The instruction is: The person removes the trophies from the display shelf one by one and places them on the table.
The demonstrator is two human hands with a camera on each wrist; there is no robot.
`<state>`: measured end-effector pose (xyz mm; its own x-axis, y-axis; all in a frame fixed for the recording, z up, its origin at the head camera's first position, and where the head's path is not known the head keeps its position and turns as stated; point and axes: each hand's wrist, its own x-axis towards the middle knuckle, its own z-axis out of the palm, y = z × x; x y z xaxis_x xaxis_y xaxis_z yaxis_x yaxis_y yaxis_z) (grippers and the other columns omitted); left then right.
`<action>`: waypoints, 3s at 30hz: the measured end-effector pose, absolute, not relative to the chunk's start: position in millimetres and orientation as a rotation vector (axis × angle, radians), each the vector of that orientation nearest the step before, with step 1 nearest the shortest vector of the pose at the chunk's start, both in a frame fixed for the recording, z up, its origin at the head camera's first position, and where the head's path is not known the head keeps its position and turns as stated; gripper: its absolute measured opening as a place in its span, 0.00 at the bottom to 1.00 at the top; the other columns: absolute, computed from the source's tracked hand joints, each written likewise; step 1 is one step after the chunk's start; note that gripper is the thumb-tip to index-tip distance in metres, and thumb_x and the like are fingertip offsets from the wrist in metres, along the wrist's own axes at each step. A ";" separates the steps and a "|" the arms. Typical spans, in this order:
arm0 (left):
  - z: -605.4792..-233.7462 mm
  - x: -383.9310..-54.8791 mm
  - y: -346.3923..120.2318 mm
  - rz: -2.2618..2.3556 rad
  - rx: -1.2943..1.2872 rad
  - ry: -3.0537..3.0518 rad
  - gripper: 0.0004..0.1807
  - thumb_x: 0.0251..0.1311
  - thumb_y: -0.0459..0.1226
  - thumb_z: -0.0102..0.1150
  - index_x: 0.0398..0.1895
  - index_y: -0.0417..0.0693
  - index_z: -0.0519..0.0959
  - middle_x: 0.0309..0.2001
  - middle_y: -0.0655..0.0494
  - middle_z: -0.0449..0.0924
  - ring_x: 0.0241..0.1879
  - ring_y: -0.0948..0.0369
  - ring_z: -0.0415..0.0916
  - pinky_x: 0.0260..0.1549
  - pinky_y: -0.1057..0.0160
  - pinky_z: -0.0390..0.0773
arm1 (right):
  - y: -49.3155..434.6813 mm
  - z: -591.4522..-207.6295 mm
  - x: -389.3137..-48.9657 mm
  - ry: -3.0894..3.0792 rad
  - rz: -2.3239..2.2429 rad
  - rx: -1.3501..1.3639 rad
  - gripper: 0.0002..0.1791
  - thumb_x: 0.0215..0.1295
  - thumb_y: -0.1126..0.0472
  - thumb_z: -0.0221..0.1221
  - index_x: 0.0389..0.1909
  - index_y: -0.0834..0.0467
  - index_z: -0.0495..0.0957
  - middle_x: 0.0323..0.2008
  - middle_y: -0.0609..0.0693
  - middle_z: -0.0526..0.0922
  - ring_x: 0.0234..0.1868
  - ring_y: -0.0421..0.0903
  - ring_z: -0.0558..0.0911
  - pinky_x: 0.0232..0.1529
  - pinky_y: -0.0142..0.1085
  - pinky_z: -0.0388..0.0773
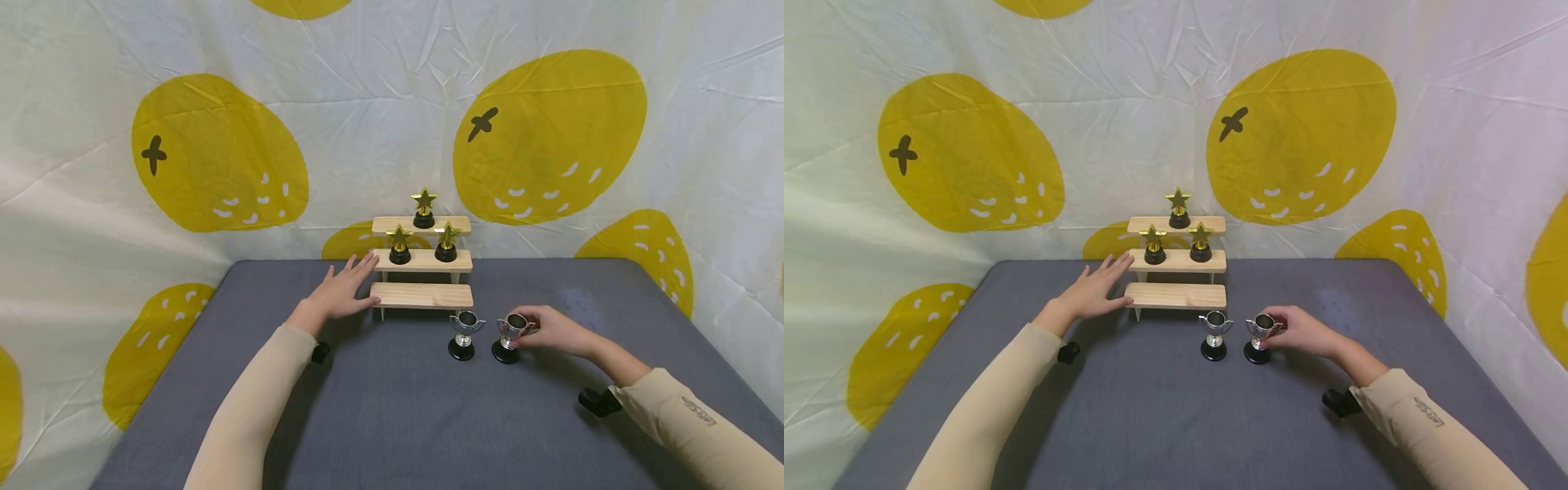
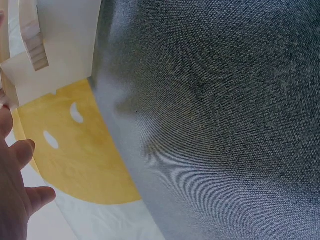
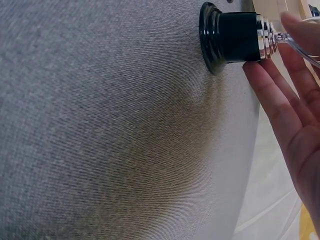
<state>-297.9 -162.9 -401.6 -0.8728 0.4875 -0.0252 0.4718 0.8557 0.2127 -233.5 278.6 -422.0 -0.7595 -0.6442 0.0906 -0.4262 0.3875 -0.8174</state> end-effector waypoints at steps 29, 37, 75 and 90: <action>-403.4 -297.5 -161.1 0.310 0.757 2.959 0.51 0.70 0.64 0.51 0.85 0.60 0.37 0.83 0.60 0.33 0.81 0.46 0.34 0.70 0.29 0.38 | 292.0 -416.1 -233.1 2.322 -1.290 -0.974 0.28 0.61 0.72 0.69 0.62 0.71 0.75 0.53 0.56 0.84 0.49 0.39 0.85 0.50 0.33 0.81; -404.4 -298.1 -161.7 0.308 0.753 2.949 0.51 0.70 0.64 0.51 0.85 0.60 0.36 0.83 0.60 0.31 0.81 0.47 0.32 0.70 0.29 0.37 | 302.1 -402.5 -232.0 2.409 -1.241 -0.900 0.24 0.63 0.73 0.67 0.60 0.73 0.76 0.55 0.64 0.83 0.53 0.32 0.82 0.52 0.32 0.80; -402.3 -296.6 -160.2 0.278 0.765 2.957 0.51 0.71 0.64 0.51 0.85 0.59 0.37 0.83 0.59 0.32 0.81 0.45 0.35 0.70 0.29 0.38 | 270.0 -327.5 -306.3 2.784 -1.238 -0.653 0.23 0.72 0.64 0.63 0.64 0.70 0.77 0.55 0.65 0.83 0.49 0.49 0.86 0.43 0.26 0.80; -402.8 -297.8 -162.1 0.274 0.745 2.961 0.51 0.71 0.64 0.51 0.85 0.59 0.36 0.83 0.59 0.31 0.81 0.45 0.35 0.70 0.28 0.39 | 214.7 -307.1 -329.9 2.689 -1.146 -0.705 0.24 0.74 0.65 0.60 0.66 0.72 0.73 0.57 0.68 0.81 0.56 0.63 0.82 0.56 0.53 0.79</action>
<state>-297.8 -162.1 -402.8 -0.8791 0.4757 -0.0304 0.4620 0.8661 0.1908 -329.9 214.7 -307.1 -0.8815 -0.4685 0.0584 -0.3666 0.6012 -0.7101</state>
